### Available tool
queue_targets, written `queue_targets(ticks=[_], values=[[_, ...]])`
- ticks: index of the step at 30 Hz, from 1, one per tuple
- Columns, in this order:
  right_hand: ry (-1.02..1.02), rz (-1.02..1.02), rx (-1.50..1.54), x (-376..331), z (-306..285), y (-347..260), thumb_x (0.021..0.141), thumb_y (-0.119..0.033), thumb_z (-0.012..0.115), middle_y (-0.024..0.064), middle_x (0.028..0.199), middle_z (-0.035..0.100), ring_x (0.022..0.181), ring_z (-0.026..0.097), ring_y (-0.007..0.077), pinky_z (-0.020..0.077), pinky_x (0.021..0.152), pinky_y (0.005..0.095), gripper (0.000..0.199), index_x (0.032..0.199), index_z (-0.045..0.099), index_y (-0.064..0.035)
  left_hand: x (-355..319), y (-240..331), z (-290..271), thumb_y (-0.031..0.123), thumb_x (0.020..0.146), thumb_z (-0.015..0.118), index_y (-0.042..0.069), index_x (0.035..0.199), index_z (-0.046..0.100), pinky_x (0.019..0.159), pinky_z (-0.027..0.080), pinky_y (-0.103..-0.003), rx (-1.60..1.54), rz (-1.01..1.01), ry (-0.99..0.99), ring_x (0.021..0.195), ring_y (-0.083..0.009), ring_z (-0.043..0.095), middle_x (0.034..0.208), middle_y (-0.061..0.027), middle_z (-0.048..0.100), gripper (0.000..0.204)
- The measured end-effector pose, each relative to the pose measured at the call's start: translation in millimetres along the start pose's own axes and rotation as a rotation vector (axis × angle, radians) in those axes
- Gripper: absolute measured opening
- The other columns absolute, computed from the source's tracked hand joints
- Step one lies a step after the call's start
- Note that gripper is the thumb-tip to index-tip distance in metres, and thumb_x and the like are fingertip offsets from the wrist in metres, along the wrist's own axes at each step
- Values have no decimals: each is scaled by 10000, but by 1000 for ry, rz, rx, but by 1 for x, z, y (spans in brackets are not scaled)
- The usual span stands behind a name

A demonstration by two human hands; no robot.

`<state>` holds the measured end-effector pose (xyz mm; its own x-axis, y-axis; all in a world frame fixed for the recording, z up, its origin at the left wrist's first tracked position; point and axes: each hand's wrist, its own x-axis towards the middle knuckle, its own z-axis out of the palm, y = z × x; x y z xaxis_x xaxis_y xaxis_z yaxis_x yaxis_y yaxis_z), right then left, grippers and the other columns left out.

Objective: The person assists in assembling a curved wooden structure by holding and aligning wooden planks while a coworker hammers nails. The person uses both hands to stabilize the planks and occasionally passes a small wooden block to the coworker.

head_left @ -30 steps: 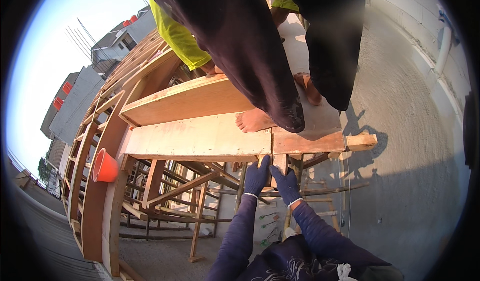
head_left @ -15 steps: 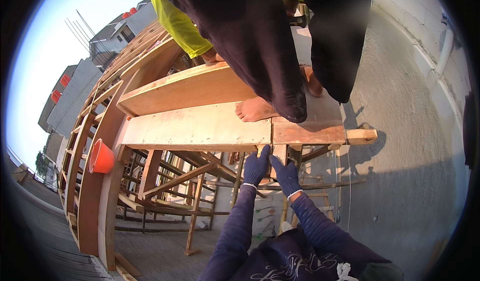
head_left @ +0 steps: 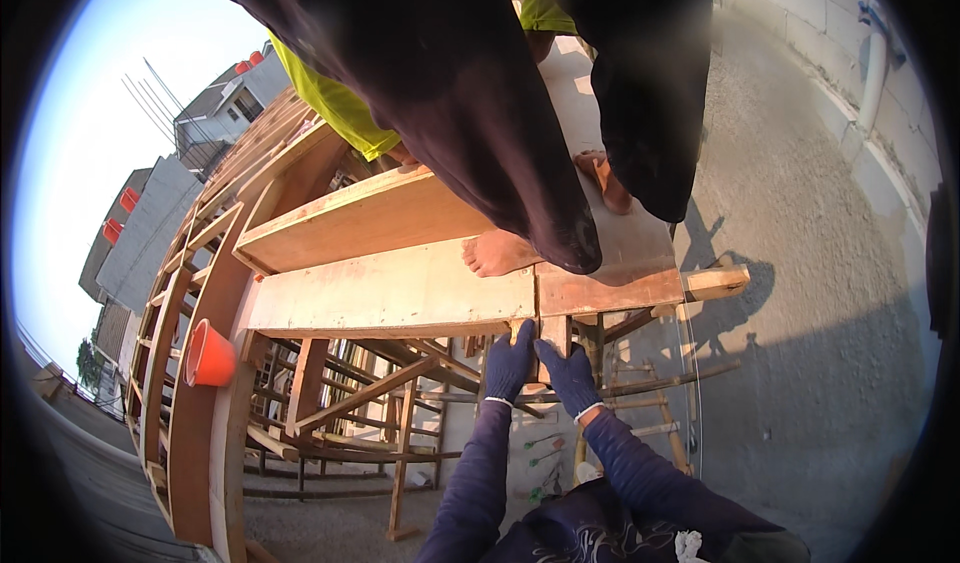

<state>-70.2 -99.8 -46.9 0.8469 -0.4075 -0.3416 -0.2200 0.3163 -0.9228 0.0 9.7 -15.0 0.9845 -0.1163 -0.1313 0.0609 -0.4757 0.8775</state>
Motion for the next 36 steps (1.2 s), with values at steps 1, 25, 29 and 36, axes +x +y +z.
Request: queue_targets(ticks=[1, 25, 29, 36], values=[[18, -23, -2, 0, 1, -1, 868, -418, 794, 140, 1094, 730, 965, 699, 217, 541, 831, 352, 600, 1191, 653, 68, 2, -3, 1, 603, 967, 596, -141, 1071, 697, 882, 512, -480, 39, 11, 10, 1017, -473, 692, 1014, -372, 697, 758], [21, -30, 34, 2, 2, 2, 846, -406, 831, 127, 1086, 721, 933, 698, 199, 552, 819, 329, 625, 1189, 625, 74, 4, -5, 0, 649, 936, 616, -102, 1128, 713, 920, 522, -452, 130, -4, 40, 1046, -422, 712, 1042, -346, 715, 781], [28, -10, 90, 6, 3, 9, 846, -382, 838, 118, 1082, 720, 922, 690, 177, 555, 789, 312, 599, 1176, 631, 74, 3, -2, -2, 661, 934, 599, -112, 1130, 708, 962, 507, -463, 101, -46, -20, 1103, -448, 684, 1104, -363, 696, 806], [-1, -47, 101, 1, 3, 3, 871, -328, 830, 93, 1009, 740, 877, 683, 154, 542, 773, 309, 457, 1096, 705, 50, -1, 0, -2, 669, 929, 592, -94, 1148, 714, 975, 500, -485, 111, -40, 22, 1122, -472, 668, 1142, -365, 686, 803]])
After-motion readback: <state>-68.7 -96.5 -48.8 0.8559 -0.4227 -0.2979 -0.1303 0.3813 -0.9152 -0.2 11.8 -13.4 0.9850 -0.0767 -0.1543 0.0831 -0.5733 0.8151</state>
